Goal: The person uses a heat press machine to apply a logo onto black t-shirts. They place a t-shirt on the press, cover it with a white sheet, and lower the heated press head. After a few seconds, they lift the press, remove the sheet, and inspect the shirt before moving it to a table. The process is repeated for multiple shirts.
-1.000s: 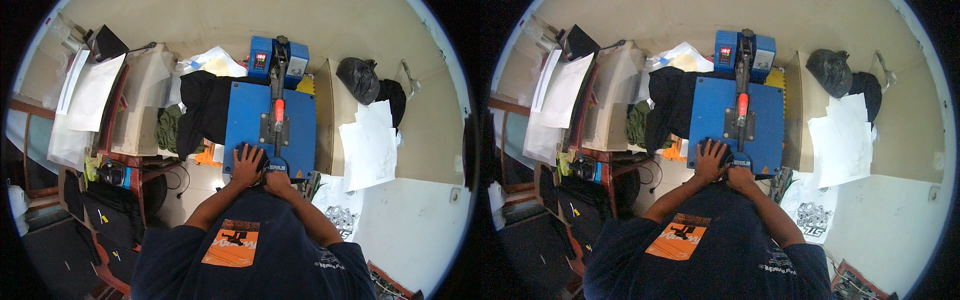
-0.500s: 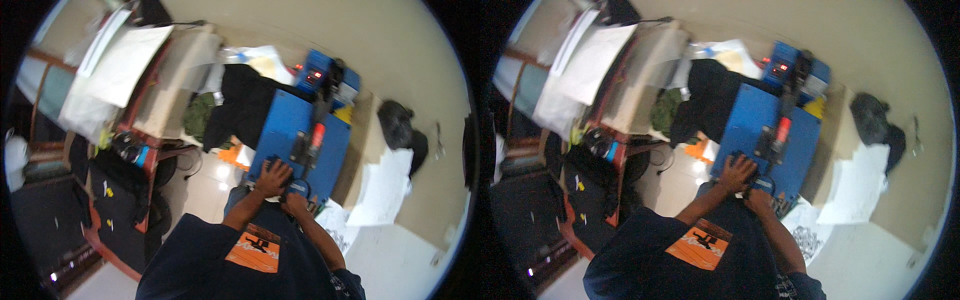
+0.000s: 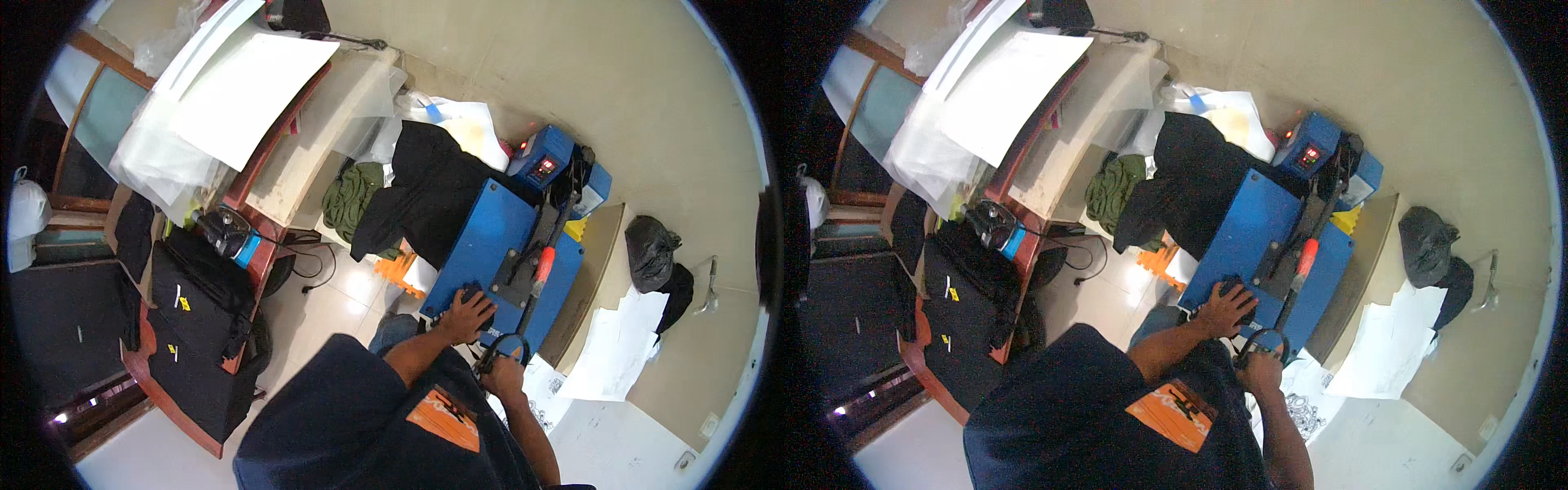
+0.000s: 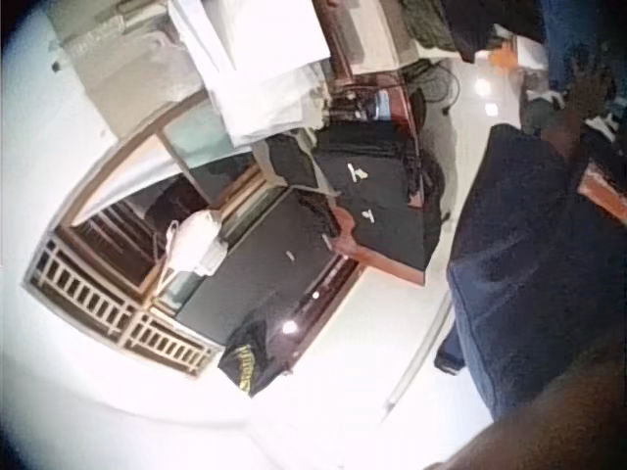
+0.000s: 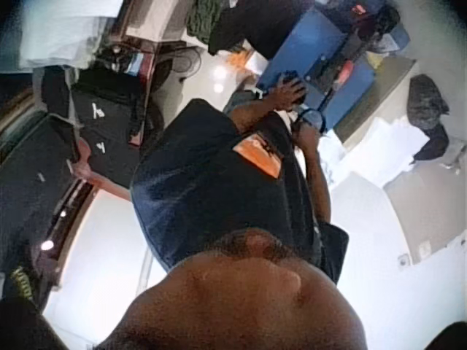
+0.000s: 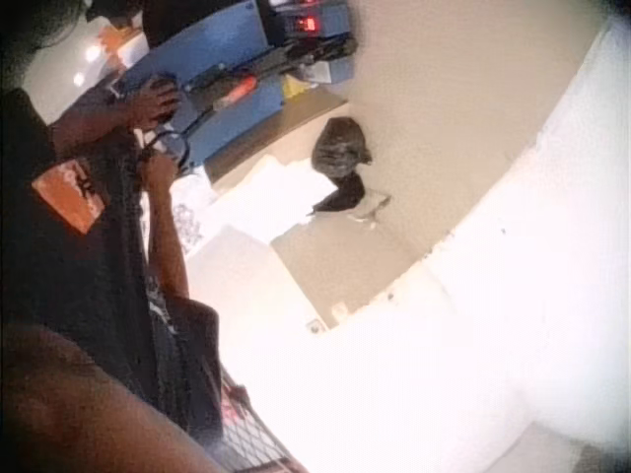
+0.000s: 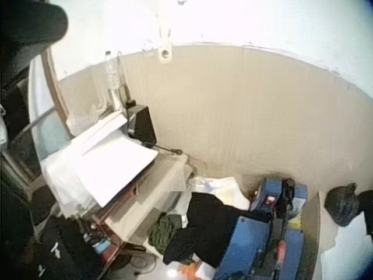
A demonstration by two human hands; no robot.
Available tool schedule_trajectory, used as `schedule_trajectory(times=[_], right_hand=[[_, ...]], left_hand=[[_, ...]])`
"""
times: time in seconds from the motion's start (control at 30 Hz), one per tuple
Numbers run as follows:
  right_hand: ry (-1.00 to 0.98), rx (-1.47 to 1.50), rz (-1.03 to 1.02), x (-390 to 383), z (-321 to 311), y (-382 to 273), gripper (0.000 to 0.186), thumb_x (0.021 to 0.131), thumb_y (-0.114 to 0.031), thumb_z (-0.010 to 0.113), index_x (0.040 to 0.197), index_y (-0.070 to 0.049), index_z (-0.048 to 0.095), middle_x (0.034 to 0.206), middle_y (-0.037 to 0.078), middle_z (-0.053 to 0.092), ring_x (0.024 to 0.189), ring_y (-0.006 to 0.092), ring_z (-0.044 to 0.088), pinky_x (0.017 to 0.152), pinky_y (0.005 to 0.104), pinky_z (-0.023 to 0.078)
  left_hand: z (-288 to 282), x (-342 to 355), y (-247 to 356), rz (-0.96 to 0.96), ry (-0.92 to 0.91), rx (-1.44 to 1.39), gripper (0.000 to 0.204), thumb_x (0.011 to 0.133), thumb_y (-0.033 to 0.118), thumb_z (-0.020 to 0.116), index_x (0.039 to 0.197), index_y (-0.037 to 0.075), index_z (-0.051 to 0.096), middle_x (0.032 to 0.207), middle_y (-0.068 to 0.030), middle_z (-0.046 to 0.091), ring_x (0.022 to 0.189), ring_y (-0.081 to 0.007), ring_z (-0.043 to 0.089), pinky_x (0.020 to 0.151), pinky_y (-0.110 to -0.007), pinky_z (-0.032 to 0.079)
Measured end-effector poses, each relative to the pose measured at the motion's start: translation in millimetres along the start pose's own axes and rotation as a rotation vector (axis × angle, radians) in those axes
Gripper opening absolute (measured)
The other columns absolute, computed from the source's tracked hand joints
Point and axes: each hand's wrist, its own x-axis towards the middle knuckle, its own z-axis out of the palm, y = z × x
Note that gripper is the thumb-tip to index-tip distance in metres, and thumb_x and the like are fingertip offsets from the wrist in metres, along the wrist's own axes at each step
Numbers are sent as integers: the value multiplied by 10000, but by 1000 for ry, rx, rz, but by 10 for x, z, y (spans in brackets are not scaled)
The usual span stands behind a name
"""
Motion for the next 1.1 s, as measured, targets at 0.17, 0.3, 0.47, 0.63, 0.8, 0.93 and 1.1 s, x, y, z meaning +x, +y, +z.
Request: schedule_trajectory(times=[0.17, 0.3, 0.47, 0.63, 0.8, 0.93, 1.1], right_hand=[[183, 2, 195, -88, 120, 3, 235, 764, -316, 716, 776, -84, 680, 697, 181, 652, 699, 377, 662, 611, 472, 516], [531, -45, 89, -420, -604, -44, 166, 756, -165, 738, 723, -65, 610, 652, 165, 591, 577, 359, 572, 538, 404, 458], [1054, -60, 86, -259, -1901, 237, 364, 796, -191, 764, 1058, 29, 637, 962, 181, 672, 903, 277, 652, 834, 397, 493], [877, -122, 219, 524, -3623, 392, 482, 858, -456, 658, 1074, -26, 677, 969, 110, 697, 884, 234, 654, 765, 355, 497], [1140, -197, 101, 890, -4054, 408, 390, 799, -337, 719, 638, -24, 552, 542, 63, 472, 501, 192, 423, 500, 358, 370], [1188, -58, -29, 642, -3679, 421, 446, 824, -409, 692, 1003, -4, 633, 953, 160, 633, 886, 260, 588, 796, 367, 448], [1554, 491, 13, -341, -2197, 653, 210, 901, -181, 653, 884, 27, 674, 858, 104, 694, 756, 150, 624, 704, 283, 475]], left_hand=[[-785, -120, -474, -131, 240, -109, 791, 622, 352, 732, 1352, 155, 502, 1360, -92, 489, 1310, -325, 383, 992, -696, 248], [-2057, -695, -1550, -327, 574, 99, 696, 618, 244, 732, 1286, 178, 548, 1329, -54, 515, 1282, -282, 407, 963, -614, 309], [-3039, -1280, -2987, -524, 151, 687, 684, 716, 254, 731, 1357, 186, 501, 1399, -44, 484, 1375, -238, 358, 1103, -669, 169], [-2670, -1499, -3031, -535, 427, 700, 564, 783, 89, 590, 1340, 89, 502, 1451, -126, 417, 1378, -279, 343, 1123, -568, 215], [-1200, -1331, -2378, -480, 402, -256, 406, 806, 159, 663, 1179, 10, 605, 1116, -180, 650, 1030, -323, 633, 934, -388, 478], [-16, -1242, -1864, -505, 26, -740, 246, 832, 200, 643, 954, -5, 705, 914, -144, 714, 893, -247, 678, 832, -346, 510], [733, -1287, -1063, -578, -341, -1018, 384, 829, 320, 673, 1002, -21, 707, 882, -121, 711, 829, -180, 655, 771, -309, 505]])
